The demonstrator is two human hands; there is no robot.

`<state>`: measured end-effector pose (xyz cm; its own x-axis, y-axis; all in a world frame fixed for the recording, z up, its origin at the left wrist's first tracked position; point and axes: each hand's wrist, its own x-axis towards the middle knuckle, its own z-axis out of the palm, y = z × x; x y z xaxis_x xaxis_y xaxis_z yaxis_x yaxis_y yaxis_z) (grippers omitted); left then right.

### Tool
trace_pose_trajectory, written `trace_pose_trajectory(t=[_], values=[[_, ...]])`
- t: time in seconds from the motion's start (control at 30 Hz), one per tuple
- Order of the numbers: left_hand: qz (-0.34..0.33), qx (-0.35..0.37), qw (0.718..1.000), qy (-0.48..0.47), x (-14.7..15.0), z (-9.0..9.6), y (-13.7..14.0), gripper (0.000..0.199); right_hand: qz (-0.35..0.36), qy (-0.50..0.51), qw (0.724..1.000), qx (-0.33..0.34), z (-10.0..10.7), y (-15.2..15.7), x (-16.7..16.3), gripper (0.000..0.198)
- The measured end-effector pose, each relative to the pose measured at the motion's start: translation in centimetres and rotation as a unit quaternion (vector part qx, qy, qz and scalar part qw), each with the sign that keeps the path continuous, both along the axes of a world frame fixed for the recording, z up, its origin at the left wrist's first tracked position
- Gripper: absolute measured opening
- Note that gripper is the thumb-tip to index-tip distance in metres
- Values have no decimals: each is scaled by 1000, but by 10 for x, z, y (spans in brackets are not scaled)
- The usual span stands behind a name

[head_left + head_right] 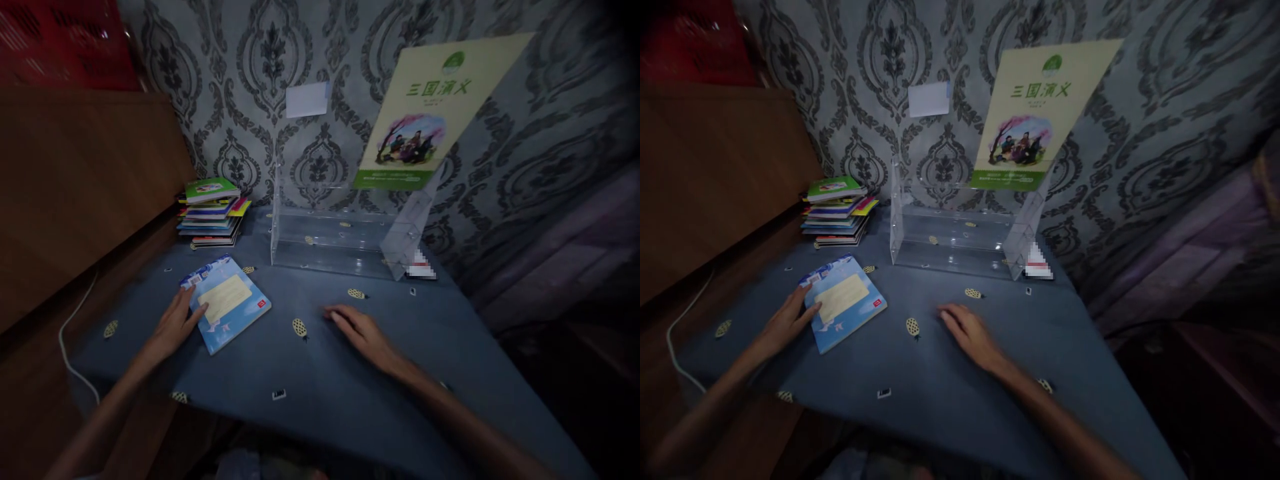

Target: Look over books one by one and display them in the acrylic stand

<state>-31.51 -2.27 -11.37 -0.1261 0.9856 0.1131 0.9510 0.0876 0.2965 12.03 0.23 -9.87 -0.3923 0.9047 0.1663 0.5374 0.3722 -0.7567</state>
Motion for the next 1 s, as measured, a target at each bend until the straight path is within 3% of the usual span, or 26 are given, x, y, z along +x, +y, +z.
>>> trace_pose_trajectory(t=[0.13,0.27,0.4,0.67,0.83,1.0], values=[[27,-15,997,70,21,-19,16,74,115,-26,993,6,7,4,-45,41],[-21,17,993,116,25,-30,10,68,151,-34,988,8,1,7,-75,40],[-93,52,987,117,26,-32,-3,65,154,-27,988,14,-4,2,-78,37],[-265,57,959,82,87,-26,-21,62,72,37,995,55,-17,-9,-55,33],[-297,37,952,64,131,-20,1,67,-36,64,996,47,-28,0,-33,31],[-341,38,938,45,150,-19,25,68,-72,65,994,53,-27,1,-11,30]])
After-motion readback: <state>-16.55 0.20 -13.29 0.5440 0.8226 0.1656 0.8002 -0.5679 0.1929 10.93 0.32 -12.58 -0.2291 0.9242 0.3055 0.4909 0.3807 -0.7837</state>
